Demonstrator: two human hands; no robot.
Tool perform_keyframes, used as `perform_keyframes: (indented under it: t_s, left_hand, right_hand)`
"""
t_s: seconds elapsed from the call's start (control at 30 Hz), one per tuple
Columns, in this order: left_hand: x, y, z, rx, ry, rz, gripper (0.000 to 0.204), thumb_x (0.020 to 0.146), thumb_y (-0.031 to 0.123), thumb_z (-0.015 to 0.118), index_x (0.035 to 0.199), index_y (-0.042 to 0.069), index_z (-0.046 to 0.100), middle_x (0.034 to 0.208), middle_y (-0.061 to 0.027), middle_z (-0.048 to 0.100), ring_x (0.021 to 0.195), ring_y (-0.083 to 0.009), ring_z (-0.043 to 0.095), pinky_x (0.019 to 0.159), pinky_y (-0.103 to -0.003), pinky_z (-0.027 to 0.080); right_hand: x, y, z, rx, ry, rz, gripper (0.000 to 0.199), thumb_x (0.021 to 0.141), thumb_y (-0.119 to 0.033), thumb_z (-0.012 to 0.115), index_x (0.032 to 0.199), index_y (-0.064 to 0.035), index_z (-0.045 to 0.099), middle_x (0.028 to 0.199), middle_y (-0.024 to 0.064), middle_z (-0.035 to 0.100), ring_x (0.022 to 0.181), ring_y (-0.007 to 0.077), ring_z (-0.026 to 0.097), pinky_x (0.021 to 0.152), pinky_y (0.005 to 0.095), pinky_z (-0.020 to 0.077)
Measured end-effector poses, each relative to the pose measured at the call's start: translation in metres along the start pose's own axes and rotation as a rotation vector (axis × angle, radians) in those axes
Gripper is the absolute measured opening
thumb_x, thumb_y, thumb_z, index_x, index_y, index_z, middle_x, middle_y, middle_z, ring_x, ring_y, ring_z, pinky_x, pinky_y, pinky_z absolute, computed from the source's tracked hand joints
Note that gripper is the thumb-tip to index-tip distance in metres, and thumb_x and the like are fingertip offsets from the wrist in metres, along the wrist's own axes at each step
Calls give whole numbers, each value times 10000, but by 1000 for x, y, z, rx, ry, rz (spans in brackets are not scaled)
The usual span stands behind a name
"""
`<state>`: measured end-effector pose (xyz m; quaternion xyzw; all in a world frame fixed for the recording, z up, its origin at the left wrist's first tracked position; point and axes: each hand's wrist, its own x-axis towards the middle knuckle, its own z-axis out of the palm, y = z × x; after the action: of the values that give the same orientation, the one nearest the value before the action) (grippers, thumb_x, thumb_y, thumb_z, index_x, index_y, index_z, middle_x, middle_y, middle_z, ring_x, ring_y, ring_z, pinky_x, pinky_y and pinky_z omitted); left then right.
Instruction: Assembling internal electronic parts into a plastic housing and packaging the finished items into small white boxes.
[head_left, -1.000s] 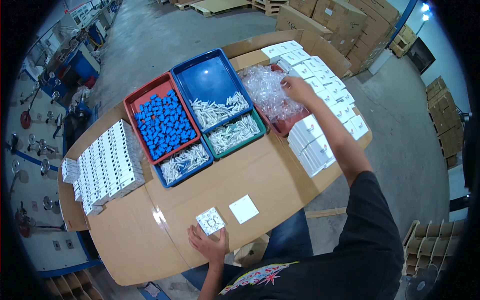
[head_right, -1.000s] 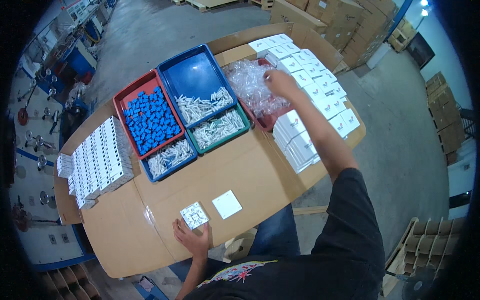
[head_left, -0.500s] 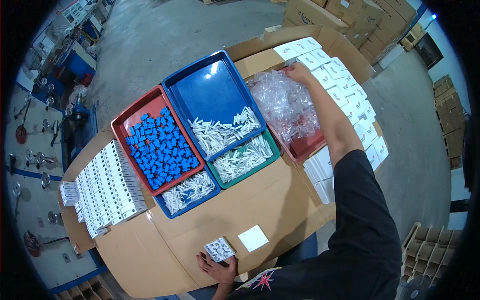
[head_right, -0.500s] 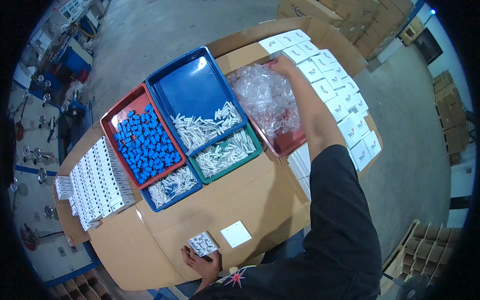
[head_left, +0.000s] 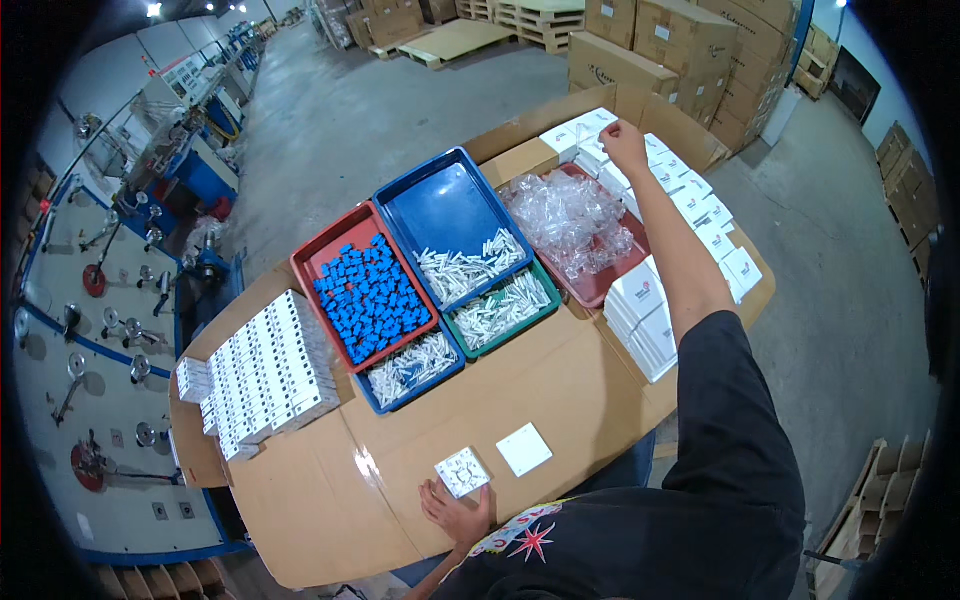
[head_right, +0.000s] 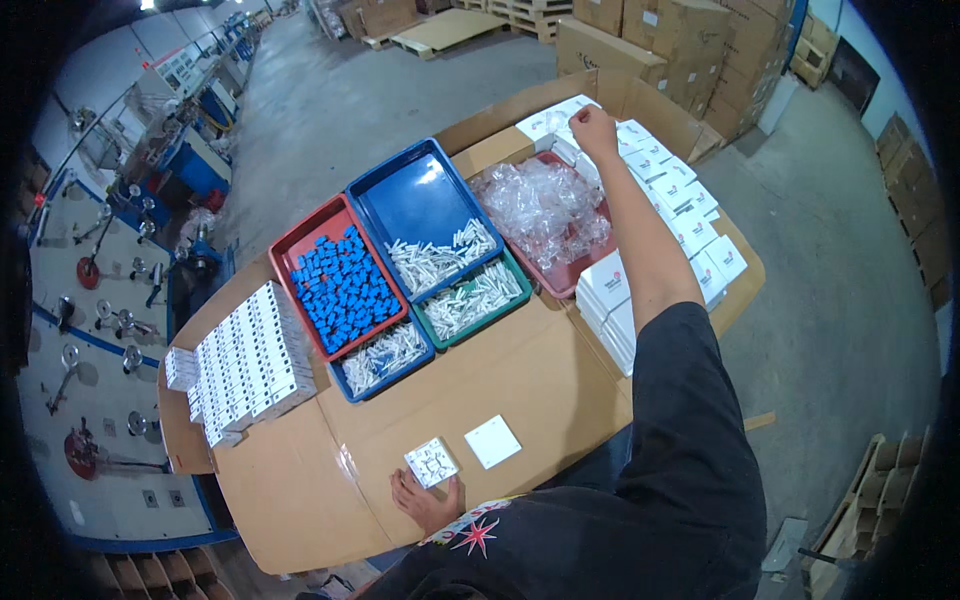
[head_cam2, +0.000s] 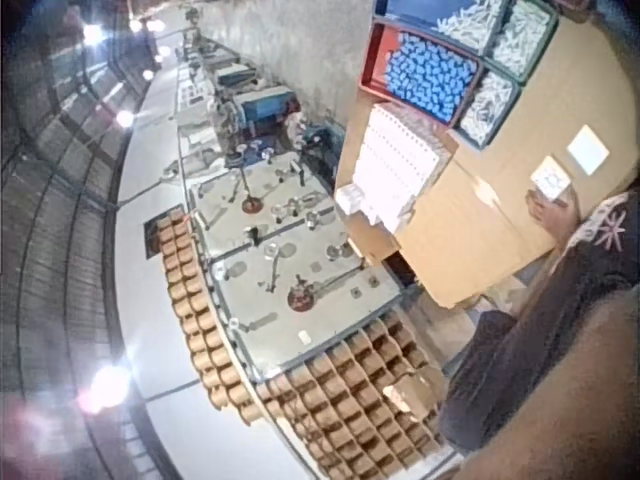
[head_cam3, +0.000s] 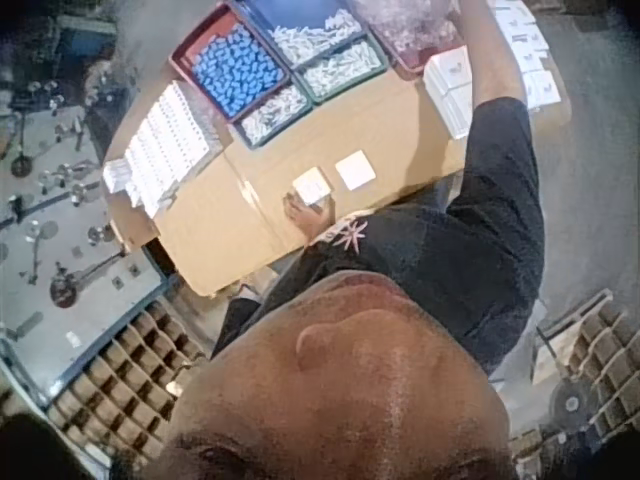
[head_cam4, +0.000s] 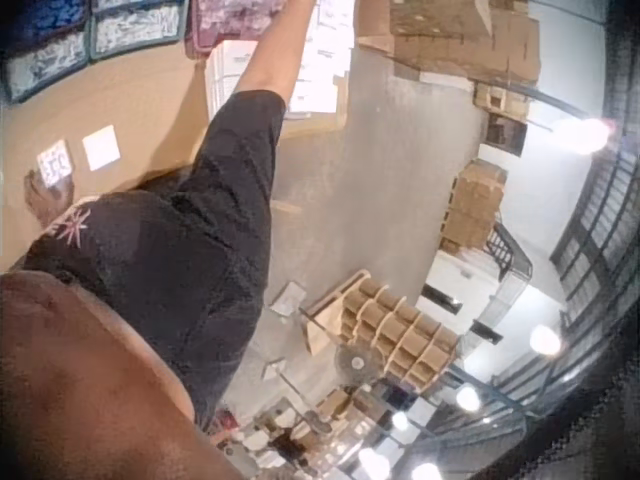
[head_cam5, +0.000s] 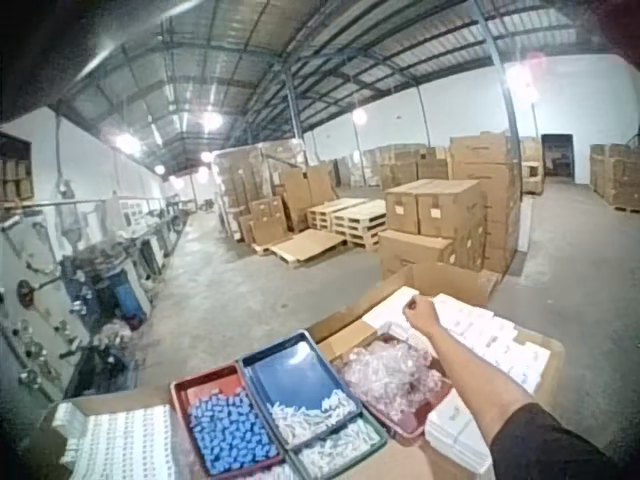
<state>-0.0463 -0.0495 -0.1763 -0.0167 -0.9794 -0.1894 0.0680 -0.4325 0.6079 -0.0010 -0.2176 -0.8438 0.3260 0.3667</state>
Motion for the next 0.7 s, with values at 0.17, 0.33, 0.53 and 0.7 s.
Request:
perform_keyframes:
  t_s: [0.17,0.33,0.53,0.7]
  left_hand:
    - [-10,-11,-1,-191,103,-16,1036,764,515,837,1495,-34,350,1526,-287,346,1460,-446,284,1202,-576,213]
    - [-7,-18,-3,-657,372,-40,599,941,148,700,1442,-26,421,1432,-206,457,1380,-341,429,1177,-461,310]
    - [17,92,-95,-1217,-149,181,279,995,199,684,1195,7,657,1074,-82,712,934,-145,657,825,-289,524]
    - [-18,115,-129,-1053,-328,215,338,1028,340,660,966,14,723,734,1,647,668,-59,539,604,-248,411]
  right_hand:
    - [-84,-72,-55,379,-65,43,171,881,-152,688,935,9,662,773,92,714,653,181,731,585,311,556]
    - [-247,-157,-99,614,-436,-12,81,956,-93,630,998,-32,600,761,36,644,583,105,614,521,260,481]
    - [-448,-222,-160,600,-1048,-51,87,996,-103,640,1026,-34,596,760,-15,578,630,63,559,560,237,461]
    - [-522,-244,-188,558,-1140,-141,113,987,-92,654,1072,-17,653,814,-6,634,681,45,546,587,225,435]
